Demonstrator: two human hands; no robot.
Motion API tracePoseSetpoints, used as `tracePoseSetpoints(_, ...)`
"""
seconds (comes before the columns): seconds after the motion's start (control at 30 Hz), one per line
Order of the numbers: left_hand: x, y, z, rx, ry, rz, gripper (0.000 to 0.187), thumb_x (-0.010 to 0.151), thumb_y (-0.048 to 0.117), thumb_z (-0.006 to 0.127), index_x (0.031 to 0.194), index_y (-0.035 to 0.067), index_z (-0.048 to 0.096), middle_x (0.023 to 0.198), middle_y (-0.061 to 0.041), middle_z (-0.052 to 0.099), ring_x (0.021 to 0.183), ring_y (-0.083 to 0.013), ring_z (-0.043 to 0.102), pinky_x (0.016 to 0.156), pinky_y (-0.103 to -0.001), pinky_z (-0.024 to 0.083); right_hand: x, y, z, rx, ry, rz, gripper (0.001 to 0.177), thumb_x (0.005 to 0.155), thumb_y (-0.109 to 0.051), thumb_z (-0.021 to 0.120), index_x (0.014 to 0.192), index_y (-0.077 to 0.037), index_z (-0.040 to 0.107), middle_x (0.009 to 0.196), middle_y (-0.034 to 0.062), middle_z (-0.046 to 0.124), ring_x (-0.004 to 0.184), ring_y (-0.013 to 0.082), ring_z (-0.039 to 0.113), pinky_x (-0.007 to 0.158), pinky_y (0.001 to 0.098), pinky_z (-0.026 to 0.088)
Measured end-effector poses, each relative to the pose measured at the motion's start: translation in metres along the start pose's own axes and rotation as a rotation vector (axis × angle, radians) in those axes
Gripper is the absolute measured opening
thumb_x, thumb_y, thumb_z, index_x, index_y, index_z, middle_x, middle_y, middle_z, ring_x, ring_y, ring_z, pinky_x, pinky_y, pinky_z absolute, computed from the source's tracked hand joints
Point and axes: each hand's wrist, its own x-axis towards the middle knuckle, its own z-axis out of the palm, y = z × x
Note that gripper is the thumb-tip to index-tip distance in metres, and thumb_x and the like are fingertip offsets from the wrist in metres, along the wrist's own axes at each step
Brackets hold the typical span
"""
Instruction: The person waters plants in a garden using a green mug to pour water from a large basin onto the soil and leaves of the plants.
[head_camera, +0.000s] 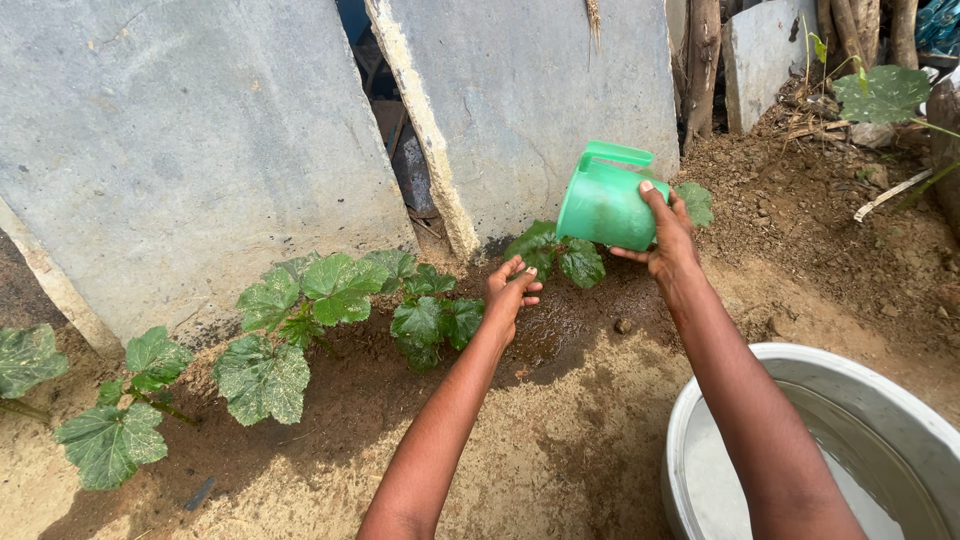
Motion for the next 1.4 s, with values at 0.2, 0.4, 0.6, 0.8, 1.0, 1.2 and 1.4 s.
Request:
tracePoseSetpoints(0.2, 0.000, 0.012, 0.003, 0.041, -0.007, 0.034, 0.059, 0.090, 0.009, 0.064, 0.146, 0.009, 0.045, 0.141, -0.015, 0.055, 0.083, -0.0153, 0.069, 0.059, -0.024, 0.060, -0.005, 0.002, 0.017, -0.008, -0.007, -0.006, 0.090, 0.076, -0.047, 0.078, 0.152, -0.026, 0.033, 0.138, 0.0252, 0.052, 0.108, 0.0463, 0.066, 0.057, 0.0451, 0.068)
tracePoseSetpoints(0.4, 0.006, 0.034, -0.002, 0.062, -0.046, 0.109, 0.060, 0.089, 0.010, 0.068, 0.145, 0.008, 0.047, 0.134, -0.012, 0.061, 0.085, -0.0136, 0.069, 0.060, -0.022, 0.059, -0.007, 0.007, 0.027, -0.046, -0.030, -0.017, 0.097, 0.077, -0.048, 0.077, 0.156, -0.025, 0.026, 0.139, 0.0280, 0.050, 0.107, 0.0461, 0.067, 0.057, 0.0440, 0.068)
tracePoseSetpoints(0.6, 0.001, 0.047, -0.002, 0.076, -0.080, 0.108, 0.057, 0.089, 0.012, 0.068, 0.142, 0.007, 0.049, 0.132, -0.011, 0.063, 0.089, -0.0146, 0.068, 0.062, -0.024, 0.059, -0.005, 0.016, 0.034, -0.051, -0.027, 0.018, 0.098, 0.077, -0.046, 0.077, 0.156, -0.025, 0.023, 0.141, 0.0291, 0.048, 0.107, 0.0473, 0.067, 0.056, 0.0460, 0.067)
tracePoseSetpoints(0.8, -0.005, 0.053, 0.000, 0.177, -0.073, 0.107, 0.047, 0.088, 0.014, 0.069, 0.134, 0.010, 0.058, 0.133, -0.012, 0.064, 0.101, -0.0186, 0.069, 0.068, -0.026, 0.061, -0.007, 0.014, 0.032, -0.073, -0.026, -0.001, 0.096, 0.078, -0.047, 0.076, 0.157, -0.025, 0.025, 0.141, 0.0295, 0.048, 0.106, 0.0471, 0.067, 0.057, 0.0448, 0.068)
tracePoseSetpoints(1.0, -0.004, 0.057, 0.006, 0.245, -0.085, 0.105, 0.045, 0.088, 0.015, 0.069, 0.132, 0.012, 0.060, 0.139, -0.013, 0.060, 0.110, -0.0228, 0.068, 0.075, -0.031, 0.061, -0.009, 0.010, 0.026, -0.048, -0.010, 0.014, 0.098, 0.075, -0.047, 0.076, 0.156, -0.025, 0.024, 0.141, 0.0286, 0.047, 0.109, 0.0469, 0.065, 0.059, 0.0473, 0.067)
tracePoseSetpoints(1.2, -0.007, 0.061, 0.018, 0.236, -0.125, 0.124, 0.044, 0.088, 0.014, 0.069, 0.131, 0.012, 0.060, 0.142, -0.014, 0.056, 0.114, -0.0236, 0.066, 0.081, -0.033, 0.062, -0.014, 0.003, 0.011, -0.059, -0.045, -0.020, 0.096, 0.078, -0.050, 0.074, 0.156, -0.024, 0.024, 0.142, 0.0275, 0.046, 0.111, 0.0456, 0.065, 0.061, 0.0463, 0.068)
tracePoseSetpoints(1.4, -0.007, 0.058, 0.037, 0.198, -0.169, 0.174, 0.043, 0.087, 0.013, 0.071, 0.128, 0.009, 0.063, 0.137, -0.016, 0.062, 0.113, -0.0239, 0.068, 0.078, -0.033, 0.064, -0.020, -0.006, -0.008, -0.051, 0.007, -0.014, 0.097, 0.077, -0.049, 0.075, 0.156, -0.025, 0.023, 0.140, 0.0256, 0.048, 0.110, 0.0452, 0.065, 0.064, 0.0481, 0.067)
